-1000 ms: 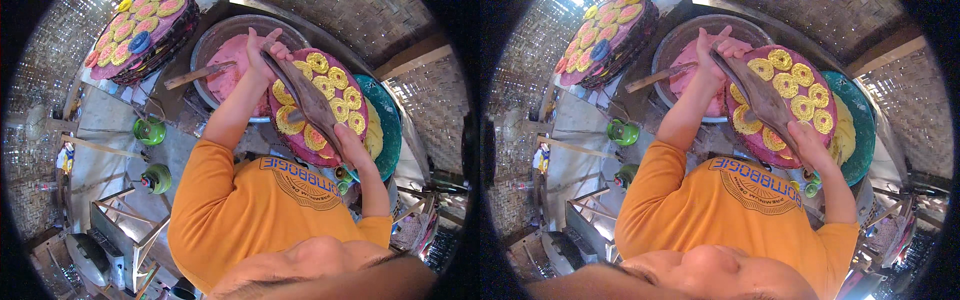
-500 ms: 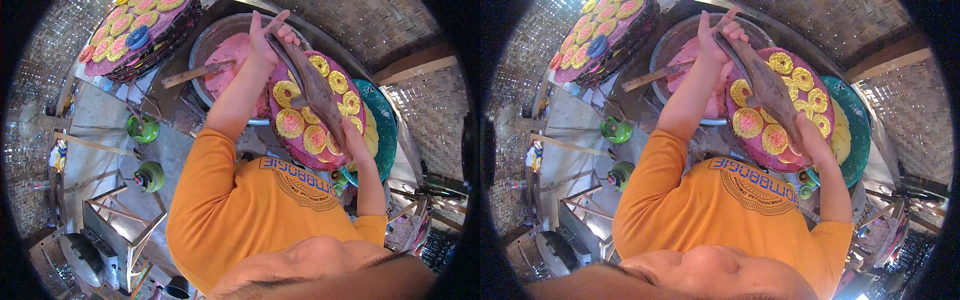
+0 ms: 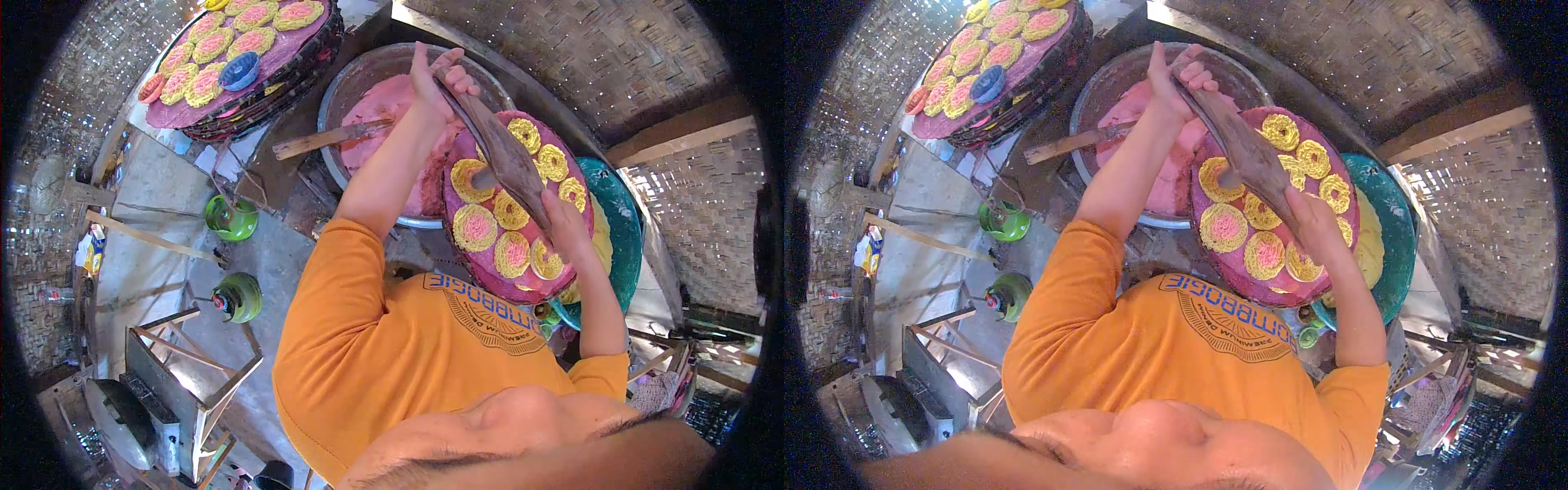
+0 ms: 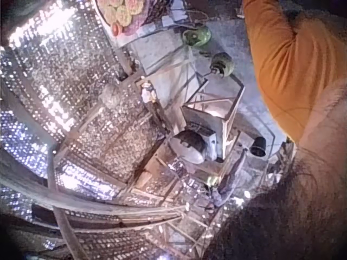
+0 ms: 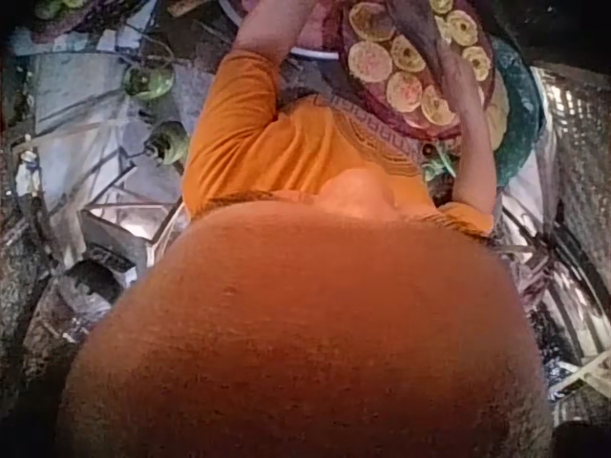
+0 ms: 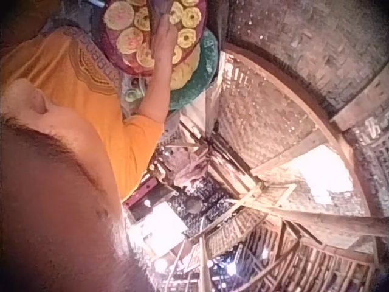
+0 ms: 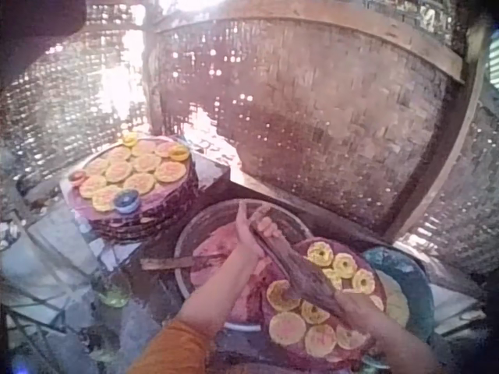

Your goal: The person prepares food by using a wooden paddle to spread a yellow dough onto circular trays and using a thin tool to refine the shapes. The person handles several colored doughs in basins and places finished items on multiple stacked trays.

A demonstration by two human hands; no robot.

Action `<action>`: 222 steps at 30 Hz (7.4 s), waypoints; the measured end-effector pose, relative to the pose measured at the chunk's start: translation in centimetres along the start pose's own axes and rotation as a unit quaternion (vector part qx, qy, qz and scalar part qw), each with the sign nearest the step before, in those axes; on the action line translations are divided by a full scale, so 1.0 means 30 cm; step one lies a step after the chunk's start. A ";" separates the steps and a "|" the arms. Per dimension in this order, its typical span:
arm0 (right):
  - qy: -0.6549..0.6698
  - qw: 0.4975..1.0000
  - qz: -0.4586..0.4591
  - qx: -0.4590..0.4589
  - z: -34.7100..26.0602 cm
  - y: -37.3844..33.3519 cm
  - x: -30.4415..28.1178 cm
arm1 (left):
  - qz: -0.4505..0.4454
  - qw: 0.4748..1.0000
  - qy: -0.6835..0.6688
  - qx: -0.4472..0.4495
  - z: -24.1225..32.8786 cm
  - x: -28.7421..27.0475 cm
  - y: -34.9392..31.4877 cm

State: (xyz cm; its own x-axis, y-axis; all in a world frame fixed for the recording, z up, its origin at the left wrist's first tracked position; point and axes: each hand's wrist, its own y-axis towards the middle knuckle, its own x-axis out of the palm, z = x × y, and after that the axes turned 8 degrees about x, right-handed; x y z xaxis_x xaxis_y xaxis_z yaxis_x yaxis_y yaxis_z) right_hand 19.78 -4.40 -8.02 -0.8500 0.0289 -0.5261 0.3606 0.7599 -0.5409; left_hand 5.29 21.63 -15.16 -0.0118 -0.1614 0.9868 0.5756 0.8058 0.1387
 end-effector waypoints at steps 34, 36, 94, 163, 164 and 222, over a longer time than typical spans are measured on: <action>0.121 0.983 0.096 -0.103 0.135 -0.009 0.006 | -0.058 0.584 0.805 -0.084 -0.174 -0.168 -0.311; 0.138 0.987 0.073 -0.044 0.151 -0.030 -0.011 | -0.110 0.500 0.858 -0.047 -0.175 -0.121 -0.350; 0.042 0.929 -0.167 -0.328 -0.408 0.610 0.862 | -0.154 0.756 0.263 0.580 0.682 0.103 -1.098; -0.281 0.812 -0.206 -0.469 -0.475 -0.218 -0.039 | -0.142 0.376 0.904 0.145 0.303 0.460 -0.915; -0.348 0.781 -0.119 -0.506 -0.507 -0.284 -0.043 | -0.149 0.348 0.913 0.153 0.292 0.447 -0.921; -0.313 0.735 0.199 -0.567 -0.335 -0.355 -0.020 | -0.153 0.440 0.868 0.173 0.322 0.340 -0.772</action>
State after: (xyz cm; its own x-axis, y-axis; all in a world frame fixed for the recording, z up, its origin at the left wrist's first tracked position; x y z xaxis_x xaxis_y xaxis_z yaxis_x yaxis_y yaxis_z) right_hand 12.60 -5.98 4.66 -0.2925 0.3614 -0.8853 -0.3212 0.8349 0.4469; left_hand -16.07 6.83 -7.51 0.7692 -0.2431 -0.5910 0.6023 0.5850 0.5432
